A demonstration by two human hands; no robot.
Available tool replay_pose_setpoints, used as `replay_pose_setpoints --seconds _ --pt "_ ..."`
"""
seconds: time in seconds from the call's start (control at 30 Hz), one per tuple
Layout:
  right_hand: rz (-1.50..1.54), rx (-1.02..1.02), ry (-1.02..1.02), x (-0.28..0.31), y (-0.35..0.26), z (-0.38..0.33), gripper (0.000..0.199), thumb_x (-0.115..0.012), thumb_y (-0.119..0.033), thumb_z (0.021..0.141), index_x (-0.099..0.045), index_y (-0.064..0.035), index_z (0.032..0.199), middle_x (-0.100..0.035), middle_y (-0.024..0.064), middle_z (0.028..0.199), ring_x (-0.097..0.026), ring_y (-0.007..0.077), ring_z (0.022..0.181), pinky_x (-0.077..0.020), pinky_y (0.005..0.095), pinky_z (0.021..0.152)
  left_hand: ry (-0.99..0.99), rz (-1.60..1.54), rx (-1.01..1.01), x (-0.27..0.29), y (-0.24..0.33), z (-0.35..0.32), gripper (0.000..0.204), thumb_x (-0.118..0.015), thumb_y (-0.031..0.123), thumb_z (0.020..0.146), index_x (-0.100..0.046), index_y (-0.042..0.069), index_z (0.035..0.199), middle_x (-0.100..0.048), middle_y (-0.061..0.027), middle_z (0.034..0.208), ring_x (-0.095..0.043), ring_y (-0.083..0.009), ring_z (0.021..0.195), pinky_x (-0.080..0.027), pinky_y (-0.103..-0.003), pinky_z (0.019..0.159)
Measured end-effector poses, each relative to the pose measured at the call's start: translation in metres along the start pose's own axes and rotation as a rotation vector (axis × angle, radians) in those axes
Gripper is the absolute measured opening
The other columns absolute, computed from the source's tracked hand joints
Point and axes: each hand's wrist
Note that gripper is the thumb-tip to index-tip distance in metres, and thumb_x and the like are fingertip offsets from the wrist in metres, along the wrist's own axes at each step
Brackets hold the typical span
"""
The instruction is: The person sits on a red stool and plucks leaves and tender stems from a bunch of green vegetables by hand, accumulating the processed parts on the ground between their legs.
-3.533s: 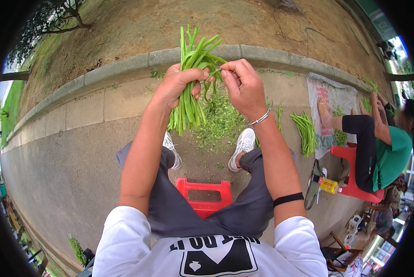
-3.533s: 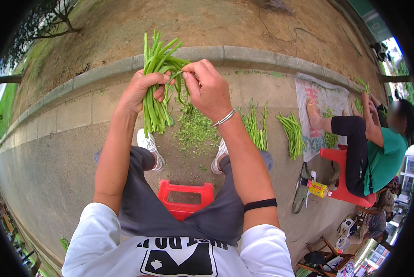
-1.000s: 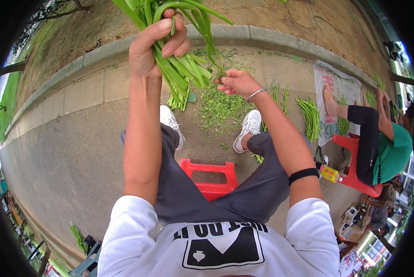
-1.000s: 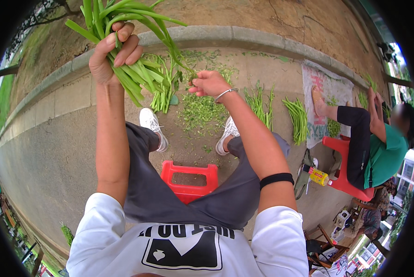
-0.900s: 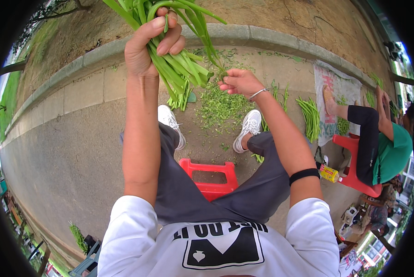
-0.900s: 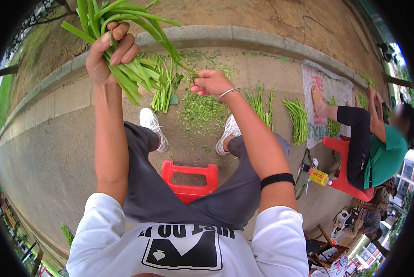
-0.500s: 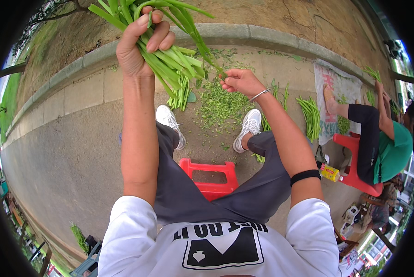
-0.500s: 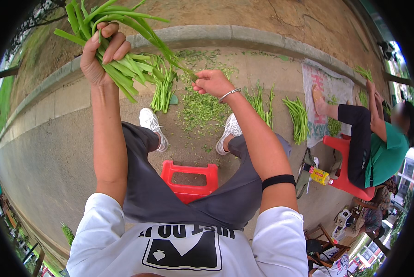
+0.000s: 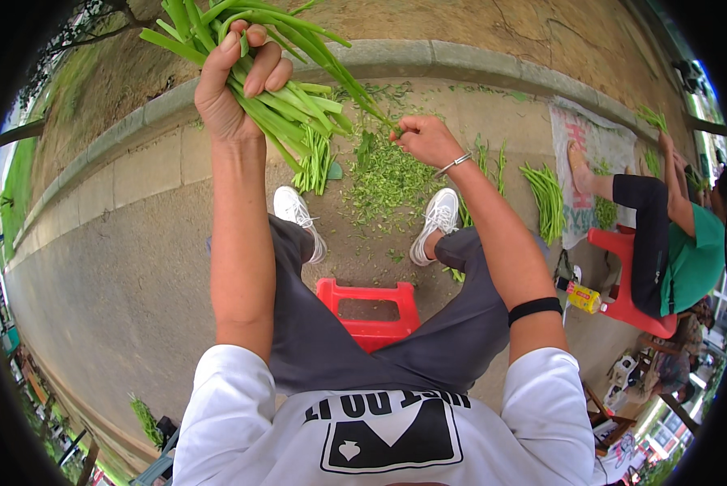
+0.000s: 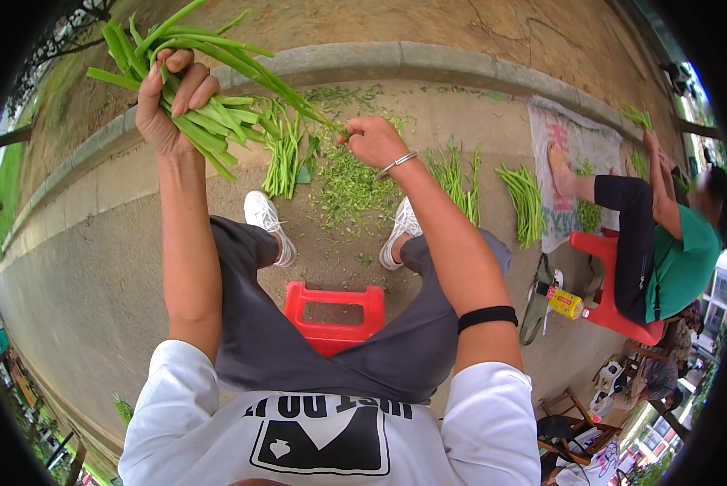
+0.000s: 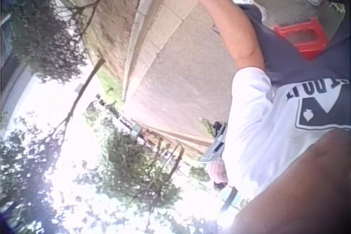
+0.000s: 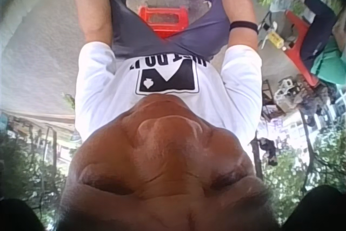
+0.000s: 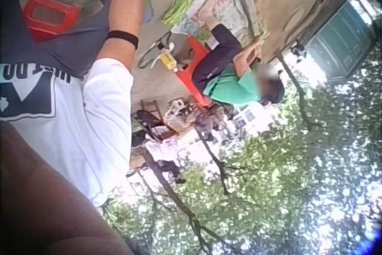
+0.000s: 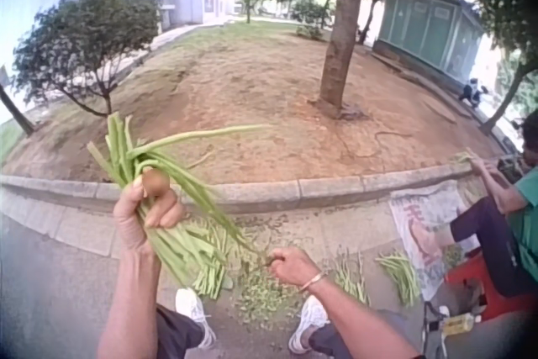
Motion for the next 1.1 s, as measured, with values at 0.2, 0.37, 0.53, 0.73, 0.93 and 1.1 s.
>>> replay_pose_setpoints --seconds 0.2,0.37,0.53,0.73,0.93,1.1 --pt "-0.17 0.133 0.061 0.0 0.008 0.001 0.011 -0.048 0.001 0.071 -0.059 -0.0015 0.071 -0.061 0.0052 0.066 -0.049 0.0116 0.057 -0.0409 0.0285 0.052 -0.019 -0.03 -0.029 -0.003 -0.001 0.0 0.013 -0.05 0.009 0.083 -0.056 0.007 0.094 -0.06 -0.0062 0.089 -0.036 -0.0066 0.047 -0.033 -0.022 0.05" --pt "-0.094 0.085 0.051 -0.005 0.007 -0.006 0.011 -0.055 -0.002 0.074 -0.064 -0.0007 0.08 -0.065 0.0066 0.07 -0.049 0.0066 0.056 -0.0413 0.0245 0.051 -0.113 -0.048 -0.012 -0.007 0.001 0.001 0.013 -0.05 0.009 0.083 -0.054 0.007 0.095 -0.058 -0.005 0.089 -0.037 -0.0059 0.046 -0.033 -0.022 0.049" --pt "-0.038 0.003 -0.01 -0.006 -0.007 -0.01 0.019 -0.059 -0.004 0.073 -0.066 -0.0012 0.091 -0.065 0.0077 0.071 -0.06 0.01 0.067 -0.0475 0.0239 0.057 -0.189 0.0 0.024 -0.006 0.0 0.002 0.015 -0.049 0.009 0.083 -0.053 0.007 0.097 -0.055 -0.0039 0.087 -0.038 -0.0058 0.046 -0.034 -0.023 0.049" --pt "-0.14 0.17 0.023 -0.006 -0.003 -0.004 0.054 -0.062 -0.003 0.072 -0.044 -0.0036 0.123 -0.054 0.0167 0.113 -0.062 0.0153 0.074 -0.05 0.0264 0.063 -0.243 -0.022 0.05 -0.01 -0.006 0.003 0.015 -0.049 0.011 0.084 -0.051 0.006 0.098 -0.052 -0.0023 0.082 -0.039 -0.0058 0.046 -0.035 -0.023 0.05" --pt "0.606 -0.045 -0.417 -0.004 -0.043 -0.013 0.078 -0.059 -0.005 0.074 -0.015 -0.0072 0.138 -0.037 0.0167 0.13 -0.059 0.0179 0.076 -0.0506 0.0279 0.064 -0.291 -0.057 0.089 -0.01 -0.009 0.004 0.016 -0.05 0.012 0.085 -0.05 0.006 0.099 -0.047 -0.0004 0.076 -0.04 -0.0058 0.047 -0.036 -0.023 0.051" --pt "0.794 -0.063 -0.545 -0.007 -0.052 -0.01 0.075 -0.059 -0.007 0.079 -0.013 -0.0076 0.139 -0.04 0.0152 0.124 -0.059 0.0152 0.076 -0.0502 0.025 0.061 -0.299 -0.125 0.055 -0.009 -0.01 0.005 0.015 -0.049 0.013 0.085 -0.05 0.006 0.099 -0.047 -0.0003 0.076 -0.04 -0.006 0.048 -0.037 -0.023 0.051"
Point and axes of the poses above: each hand's wrist, its own z-axis towards the middle knuckle, its own x-axis out of the back of the hand, y = z × x
